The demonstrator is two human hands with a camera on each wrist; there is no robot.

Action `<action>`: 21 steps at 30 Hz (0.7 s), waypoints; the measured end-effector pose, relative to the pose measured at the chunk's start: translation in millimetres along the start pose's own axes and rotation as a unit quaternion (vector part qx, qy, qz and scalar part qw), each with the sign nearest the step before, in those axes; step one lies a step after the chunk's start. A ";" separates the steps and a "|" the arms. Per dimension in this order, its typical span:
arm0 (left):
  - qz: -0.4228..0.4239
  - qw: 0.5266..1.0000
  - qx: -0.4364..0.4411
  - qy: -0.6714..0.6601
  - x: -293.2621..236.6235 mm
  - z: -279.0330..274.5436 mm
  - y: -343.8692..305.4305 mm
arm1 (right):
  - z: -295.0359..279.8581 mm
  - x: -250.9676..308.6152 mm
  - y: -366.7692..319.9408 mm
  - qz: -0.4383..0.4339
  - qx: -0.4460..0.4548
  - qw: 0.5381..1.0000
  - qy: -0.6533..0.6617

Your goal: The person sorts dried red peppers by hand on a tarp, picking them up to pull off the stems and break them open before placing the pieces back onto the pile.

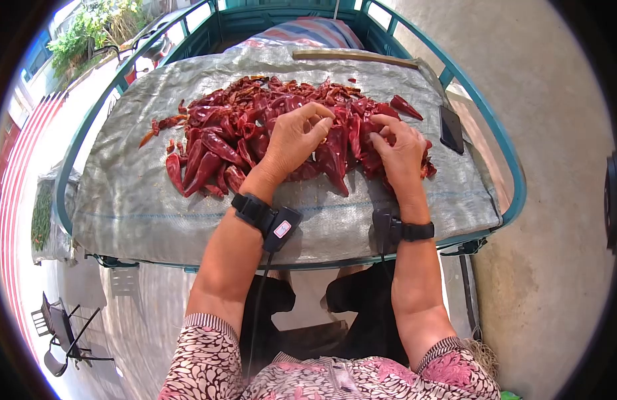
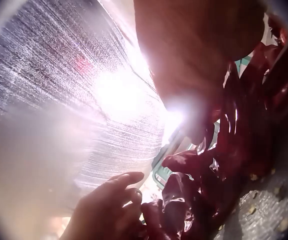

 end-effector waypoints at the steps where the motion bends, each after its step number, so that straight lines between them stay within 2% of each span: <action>1: 0.008 1.000 -0.004 0.006 -0.7 0.0 -0.4 | -1.1 1.4 2.8 -0.005 -0.010 1.000 0.006; 3: 0.012 1.000 -0.002 0.008 -2.7 0.7 -1.2 | -3.9 6.1 7.1 -0.013 -0.032 0.999 0.018; 6: 0.031 0.999 0.003 0.010 -4.0 0.7 -1.0 | -16.4 22.5 7.5 0.024 -0.197 0.980 0.014; 7: 0.034 0.999 0.009 -0.002 -6.2 1.3 -2.4 | -23.3 31.9 9.5 -0.015 -0.243 0.970 0.002; 10: 0.039 0.999 0.029 -0.018 -11.5 1.9 -4.9 | -20.8 39.3 8.5 0.018 -0.290 0.950 0.117; 11: 0.042 0.998 0.030 -0.026 -12.7 3.7 -5.4 | -14.1 38.8 7.8 0.042 -0.267 0.944 0.187; 15: 0.037 0.999 0.035 0.017 -8.1 3.2 -4.2 | 0.7 56.3 7.8 0.011 -0.177 0.949 0.260; 18: 0.030 0.999 -0.015 0.035 3.7 4.3 1.1 | -0.8 56.5 8.3 0.041 -0.192 0.949 0.248; 19: 0.010 1.000 -0.015 0.018 -2.4 1.5 -1.3 | 0.1 50.7 10.4 0.022 -0.188 0.970 0.149; 20: 0.003 1.000 -0.022 0.015 -4.9 -0.6 -2.2 | 1.2 44.7 8.4 0.074 -0.148 0.981 0.105; 21: 0.004 0.999 -0.019 0.025 -6.2 -2.1 -2.6 | 1.2 41.0 7.1 0.062 -0.097 0.993 0.019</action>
Point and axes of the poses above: each hand's wrist, its own y-axis towards the middle knuckle, its own z-axis out of the palm, x = y × z, the point moved 3 cm from there along y, towards the middle knuckle, and after that the axes turned 15 degrees about -z, right-handed, at the moved point
